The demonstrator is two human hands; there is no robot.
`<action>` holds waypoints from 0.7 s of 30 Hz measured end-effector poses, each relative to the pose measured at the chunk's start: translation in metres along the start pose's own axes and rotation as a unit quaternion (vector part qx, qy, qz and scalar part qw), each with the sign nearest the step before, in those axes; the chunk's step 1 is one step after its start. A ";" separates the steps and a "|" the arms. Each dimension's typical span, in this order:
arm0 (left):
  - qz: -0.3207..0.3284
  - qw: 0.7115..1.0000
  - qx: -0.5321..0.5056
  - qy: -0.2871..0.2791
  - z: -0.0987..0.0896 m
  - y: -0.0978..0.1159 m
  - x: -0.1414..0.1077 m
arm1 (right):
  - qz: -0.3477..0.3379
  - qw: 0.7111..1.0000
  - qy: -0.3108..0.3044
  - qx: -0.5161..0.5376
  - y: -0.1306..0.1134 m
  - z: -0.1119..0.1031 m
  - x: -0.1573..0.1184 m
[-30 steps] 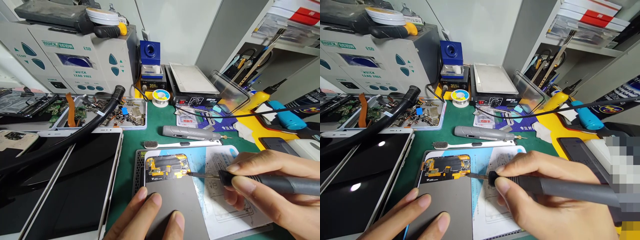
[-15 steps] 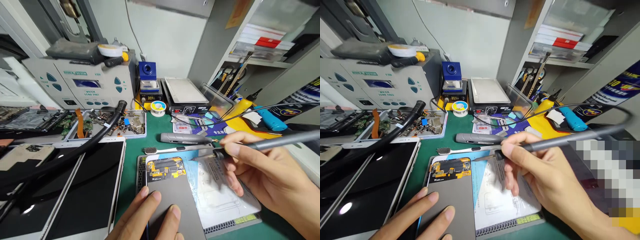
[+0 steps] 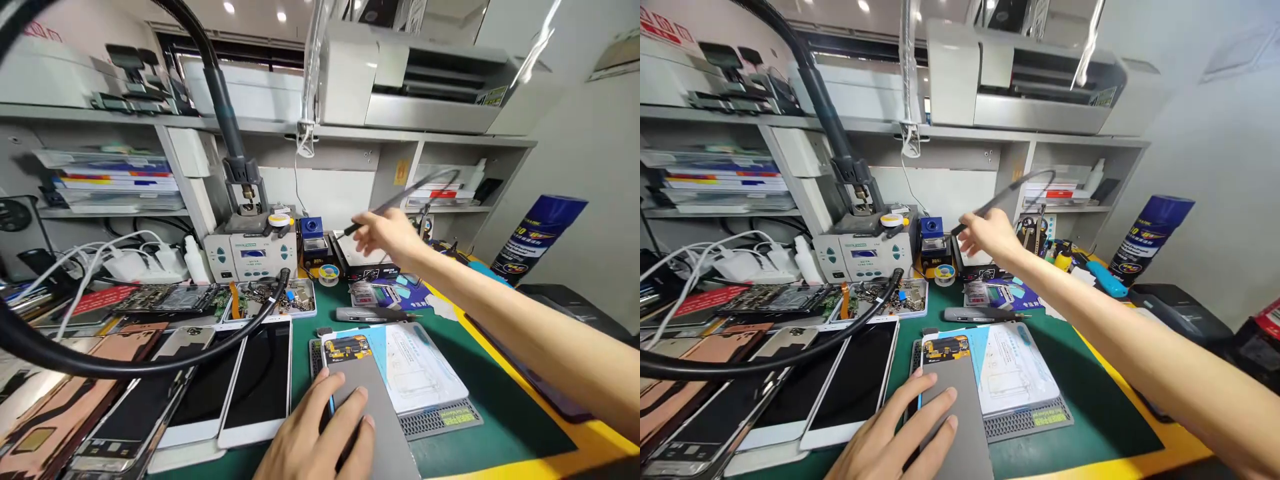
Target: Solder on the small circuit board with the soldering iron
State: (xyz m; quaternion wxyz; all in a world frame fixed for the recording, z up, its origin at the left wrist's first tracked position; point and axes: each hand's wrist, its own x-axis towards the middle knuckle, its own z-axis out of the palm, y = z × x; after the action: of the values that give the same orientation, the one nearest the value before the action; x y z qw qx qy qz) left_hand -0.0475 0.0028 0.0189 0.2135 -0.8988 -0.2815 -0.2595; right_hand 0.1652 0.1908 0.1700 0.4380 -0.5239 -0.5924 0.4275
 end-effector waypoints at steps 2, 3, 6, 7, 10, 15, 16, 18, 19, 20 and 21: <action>0.002 1.000 0.009 0.021 0.011 0.003 -0.003 | -0.023 0.998 0.009 -0.053 -0.009 0.018 0.033; 0.000 0.999 0.013 0.033 0.017 0.005 -0.005 | -0.029 0.996 0.011 -0.078 -0.011 0.027 0.048; -0.014 0.997 0.018 0.068 0.033 0.008 -0.010 | -0.046 0.988 0.016 -0.146 -0.011 0.049 0.080; -0.021 0.997 0.018 0.078 0.038 0.009 -0.011 | -0.051 0.985 0.018 -0.166 -0.009 0.055 0.088; -0.046 0.993 0.011 0.110 0.047 0.013 -0.012 | -0.062 0.974 0.022 -0.218 -0.002 0.067 0.102; -0.049 0.992 -0.004 0.113 0.046 0.013 -0.012 | -0.079 0.954 0.018 -0.287 0.008 0.080 0.114; -0.042 0.994 -0.007 0.103 0.044 0.012 -0.012 | -0.080 0.951 0.018 -0.299 0.009 0.081 0.115; -0.022 0.996 -0.012 0.082 0.038 0.008 -0.012 | -0.080 0.943 0.014 -0.322 0.009 0.083 0.116; -0.013 0.997 -0.012 0.075 0.035 0.006 -0.012 | -0.079 0.940 0.011 -0.333 0.009 0.084 0.116; -0.004 0.997 -0.012 0.071 0.033 0.004 -0.012 | -0.079 0.935 0.007 -0.344 0.008 0.085 0.115; 0.004 0.998 -0.011 0.066 0.032 0.002 -0.012 | -0.080 0.932 0.002 -0.355 0.007 0.085 0.113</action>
State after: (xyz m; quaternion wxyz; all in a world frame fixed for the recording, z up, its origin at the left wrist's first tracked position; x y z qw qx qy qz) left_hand -0.0440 0.0130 -0.0133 0.2228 -0.8832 -0.2602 -0.3204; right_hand 0.0767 0.2999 0.1501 0.2574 -0.5971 -0.7444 0.1523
